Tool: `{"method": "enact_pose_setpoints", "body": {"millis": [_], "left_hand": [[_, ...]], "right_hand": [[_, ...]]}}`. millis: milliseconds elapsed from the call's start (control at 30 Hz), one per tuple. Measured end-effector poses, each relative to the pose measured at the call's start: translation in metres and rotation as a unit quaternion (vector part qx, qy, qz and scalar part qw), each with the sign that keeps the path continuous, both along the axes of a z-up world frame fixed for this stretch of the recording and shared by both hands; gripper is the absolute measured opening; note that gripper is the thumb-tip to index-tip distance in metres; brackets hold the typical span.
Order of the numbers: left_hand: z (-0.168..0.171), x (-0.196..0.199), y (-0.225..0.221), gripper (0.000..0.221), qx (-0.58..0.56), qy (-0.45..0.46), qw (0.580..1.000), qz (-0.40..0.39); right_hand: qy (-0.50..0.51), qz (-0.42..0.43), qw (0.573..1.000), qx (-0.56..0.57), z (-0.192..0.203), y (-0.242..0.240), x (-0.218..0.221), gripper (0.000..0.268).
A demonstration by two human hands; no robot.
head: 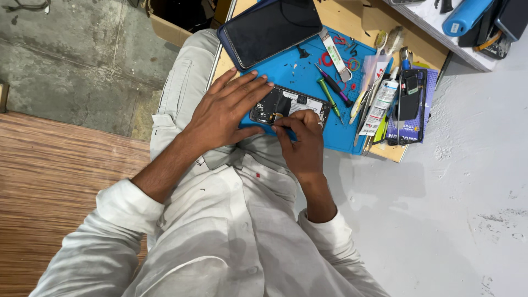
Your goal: The person holds a disassembled smartphone and a new screen assembly, peeling off a protective film from the new screen. They then place the phone on their lap and use a screwdriver to work on the internal components.
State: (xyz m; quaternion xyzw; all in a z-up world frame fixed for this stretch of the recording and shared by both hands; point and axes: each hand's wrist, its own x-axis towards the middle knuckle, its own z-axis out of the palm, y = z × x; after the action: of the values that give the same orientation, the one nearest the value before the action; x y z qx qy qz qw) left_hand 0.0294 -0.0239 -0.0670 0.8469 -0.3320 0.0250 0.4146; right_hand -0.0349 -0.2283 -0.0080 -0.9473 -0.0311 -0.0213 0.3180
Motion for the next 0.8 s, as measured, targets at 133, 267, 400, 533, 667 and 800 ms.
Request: {"method": "enact_pose_setpoints", "body": {"millis": [133, 267, 400, 533, 667, 800], "left_hand": [[-0.003, 0.001, -0.001, 0.095, 0.009, 0.009, 1.000, -0.001], [-0.003, 0.001, -0.001, 0.095, 0.014, 0.014, 1.000, -0.001], [-0.004, 0.001, -0.002, 0.094, 0.024, 0.010, 1.000, 0.001], [-0.006, 0.001, -0.003, 0.093, 0.032, 0.014, 0.999, -0.002], [-0.008, 0.001, -0.003, 0.092, 0.035, 0.010, 0.999, -0.001], [-0.008, 0.001, -0.004, 0.092, 0.032, 0.006, 0.999, 0.001]], "right_hand": [[0.010, 0.005, 1.000, 0.006, 0.000, 0.002, 0.004, 0.013], [0.050, -0.018, 0.999, 0.014, 0.003, 0.007, 0.006, 0.011], [0.070, -0.034, 0.997, 0.018, 0.006, 0.010, 0.008, 0.012], [0.081, -0.028, 0.996, 0.002, 0.007, 0.011, 0.010, 0.010], [0.085, -0.021, 0.996, -0.028, 0.010, 0.012, 0.012, 0.010], [0.068, -0.003, 0.997, -0.037, 0.014, 0.012, 0.010, 0.012]]}}
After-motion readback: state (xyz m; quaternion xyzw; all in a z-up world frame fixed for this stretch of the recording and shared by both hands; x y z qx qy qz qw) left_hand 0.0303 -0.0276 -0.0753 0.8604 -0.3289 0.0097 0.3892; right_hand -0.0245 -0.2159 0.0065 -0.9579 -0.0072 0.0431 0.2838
